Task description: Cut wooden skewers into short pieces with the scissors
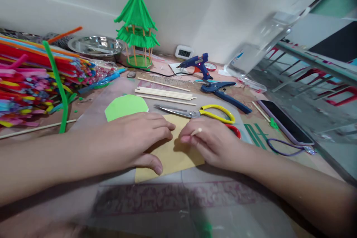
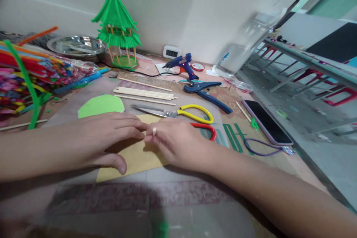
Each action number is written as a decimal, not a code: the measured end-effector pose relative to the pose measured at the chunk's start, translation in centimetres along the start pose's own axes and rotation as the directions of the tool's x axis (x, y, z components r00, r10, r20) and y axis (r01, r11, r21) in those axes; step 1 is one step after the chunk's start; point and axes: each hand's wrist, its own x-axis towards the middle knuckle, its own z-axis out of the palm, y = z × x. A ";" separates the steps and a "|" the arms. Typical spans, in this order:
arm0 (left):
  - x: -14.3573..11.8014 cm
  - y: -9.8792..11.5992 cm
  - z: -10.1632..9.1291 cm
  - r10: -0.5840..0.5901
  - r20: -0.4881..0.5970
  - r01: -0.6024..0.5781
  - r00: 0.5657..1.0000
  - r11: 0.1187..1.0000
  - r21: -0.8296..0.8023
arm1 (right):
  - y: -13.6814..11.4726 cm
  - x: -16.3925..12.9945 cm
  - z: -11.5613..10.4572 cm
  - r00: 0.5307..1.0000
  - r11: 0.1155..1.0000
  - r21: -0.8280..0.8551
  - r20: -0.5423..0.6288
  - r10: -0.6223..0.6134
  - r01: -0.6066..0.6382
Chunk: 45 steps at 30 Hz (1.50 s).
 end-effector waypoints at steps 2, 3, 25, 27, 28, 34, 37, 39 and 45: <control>-0.1 0.1 0.1 -0.004 0.001 0.004 1.000 1.000 0.029 | 0.0 -0.1 -0.1 0.999 1.000 -0.025 -0.040 0.004 -0.005; -0.1 0.1 0.1 -0.006 0.008 0.006 1.000 0.999 0.034 | -0.1 -0.1 -0.1 1.000 1.000 -0.002 -0.026 0.003 -0.003; 0.5 0.2 0.0 0.019 0.048 -0.023 0.999 0.997 0.077 | -0.4 0.3 -0.4 0.999 0.996 -0.089 0.038 0.010 -0.007; 0.4 0.2 -0.1 0.028 0.046 -0.031 0.999 0.997 0.069 | -0.4 0.3 -0.4 0.997 0.998 -0.066 0.071 -0.012 0.017; 0.4 0.2 -0.2 0.031 0.046 -0.034 0.998 0.997 0.062 | -0.5 0.3 -0.4 0.995 0.999 -0.032 0.094 -0.031 0.034; 0.4 0.0 0.0 0.012 0.061 -0.018 0.998 0.996 0.092 | -0.7 0.2 -0.5 0.999 0.994 -0.106 0.042 -0.005 0.010; 0.4 0.1 0.1 0.045 0.038 -0.048 0.998 0.996 0.076 | -1.0 0.1 -0.3 0.991 0.996 0.040 0.108 -0.081 0.077; 0.4 0.2 0.0 0.040 0.050 -0.044 0.998 0.996 0.083 | -0.7 0.1 -0.3 0.993 0.998 0.022 0.099 -0.064 0.062; 0.5 0.1 -0.2 0.012 0.051 -0.017 0.999 0.994 0.105 | 0.9 0.6 -0.6 0.909 0.721 0.616 -0.020 0.417 -0.317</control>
